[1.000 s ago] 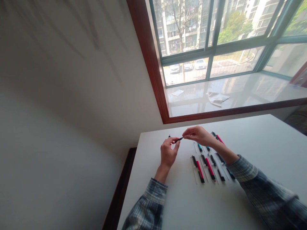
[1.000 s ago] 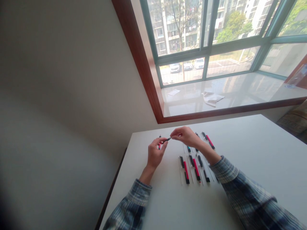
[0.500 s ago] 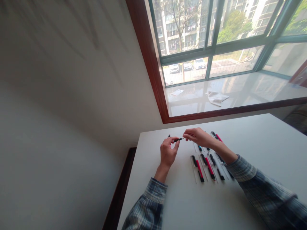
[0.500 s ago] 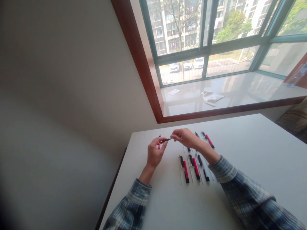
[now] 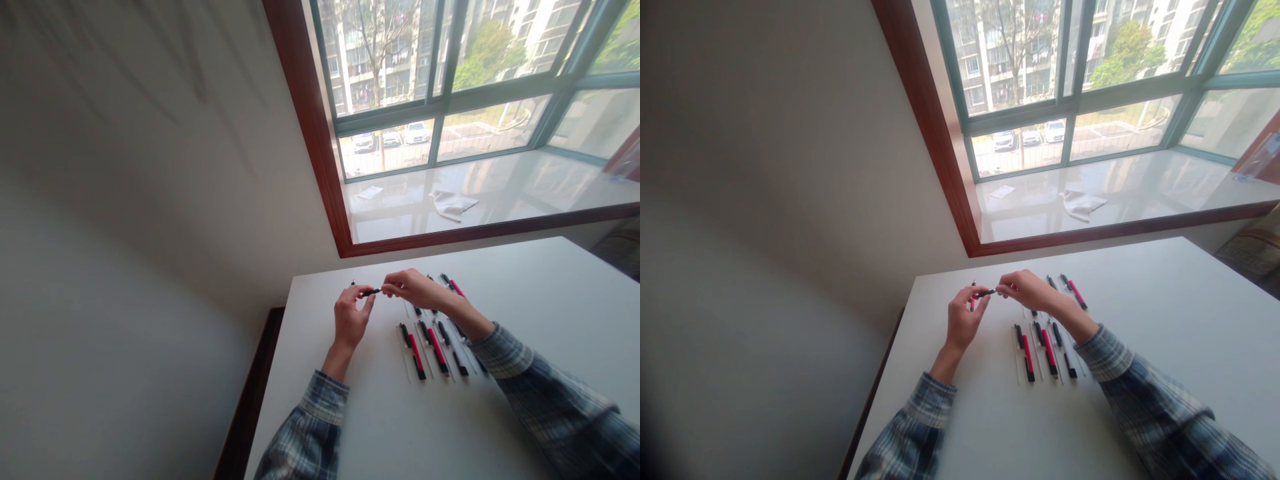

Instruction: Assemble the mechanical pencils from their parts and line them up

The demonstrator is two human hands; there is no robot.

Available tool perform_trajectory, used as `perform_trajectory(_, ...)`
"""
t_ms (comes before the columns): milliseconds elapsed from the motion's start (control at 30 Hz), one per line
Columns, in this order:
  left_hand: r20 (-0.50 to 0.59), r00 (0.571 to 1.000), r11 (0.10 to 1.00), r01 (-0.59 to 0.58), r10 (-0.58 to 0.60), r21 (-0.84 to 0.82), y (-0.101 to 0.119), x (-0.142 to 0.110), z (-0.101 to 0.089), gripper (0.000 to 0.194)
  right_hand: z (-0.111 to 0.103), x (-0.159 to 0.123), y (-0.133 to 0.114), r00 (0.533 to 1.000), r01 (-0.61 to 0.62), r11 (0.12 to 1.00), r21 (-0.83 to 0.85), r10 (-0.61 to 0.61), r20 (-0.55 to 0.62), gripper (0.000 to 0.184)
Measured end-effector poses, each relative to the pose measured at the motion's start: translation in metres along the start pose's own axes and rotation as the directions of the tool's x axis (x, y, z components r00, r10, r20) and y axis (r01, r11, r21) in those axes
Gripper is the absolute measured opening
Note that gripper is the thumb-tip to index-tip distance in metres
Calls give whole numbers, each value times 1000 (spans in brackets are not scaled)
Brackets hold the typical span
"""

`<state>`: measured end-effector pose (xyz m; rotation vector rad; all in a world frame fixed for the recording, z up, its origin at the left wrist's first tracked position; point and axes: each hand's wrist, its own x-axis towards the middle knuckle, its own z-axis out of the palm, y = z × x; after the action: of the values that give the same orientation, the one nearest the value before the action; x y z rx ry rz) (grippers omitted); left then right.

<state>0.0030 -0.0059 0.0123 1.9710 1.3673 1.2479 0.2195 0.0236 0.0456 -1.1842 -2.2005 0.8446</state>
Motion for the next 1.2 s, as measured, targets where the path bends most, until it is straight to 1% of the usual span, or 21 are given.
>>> perform_trajectory(100, 1, 1000, 1000, -1, 1, 3, 0, 0, 0, 10, 0, 0, 1, 1000, -9, 999, 45, 10, -26, 26)
perform_trajectory(233, 6, 1000, 1000, -1, 1, 1, 0, 0, 0, 10, 1, 0, 1, 999, -2, 997, 78, 5, -42, 25)
perform_trajectory(333, 10, 1000, 1000, 0, 0, -1, 1, 0, -1, 10, 0, -1, -2, 1000, 4, 999, 36, -4, -16, 28)
perform_trajectory(467, 22, 1000, 1000, 6, -6, -11, 2, 1, -1, 10, -2, -2, -6, 1000, -7, 1000, -21, 7, 23, 38)
perform_trajectory(800, 36, 999, 1000, -13, 14, -23, 4, 1, -2, 10, -2, -1, -8, 997, -14, 1000, -20, 16, 77, 46)
perform_trajectory(867, 38, 999, 1000, -12, 13, -22, 4, 1, -2, 10, -2, -1, -7, 997, -14, 1000, -10, 14, 75, 46)
perform_trajectory(967, 35, 999, 1000, 10, -9, -29, 4, 1, -2, 9, -2, -1, -4, 999, -7, 1000, 11, 7, 50, 38)
perform_trajectory(1100, 63, 996, 992, 63, -57, -112, 4, 2, -1, 10, -1, 0, -2, 999, 2, 1000, -8, -2, 55, 30)
perform_trajectory(1200, 86, 989, 964, 135, -118, -231, 2, 3, -1, 20, 0, 0, -2, 996, -5, 1000, -16, 6, 85, 31)
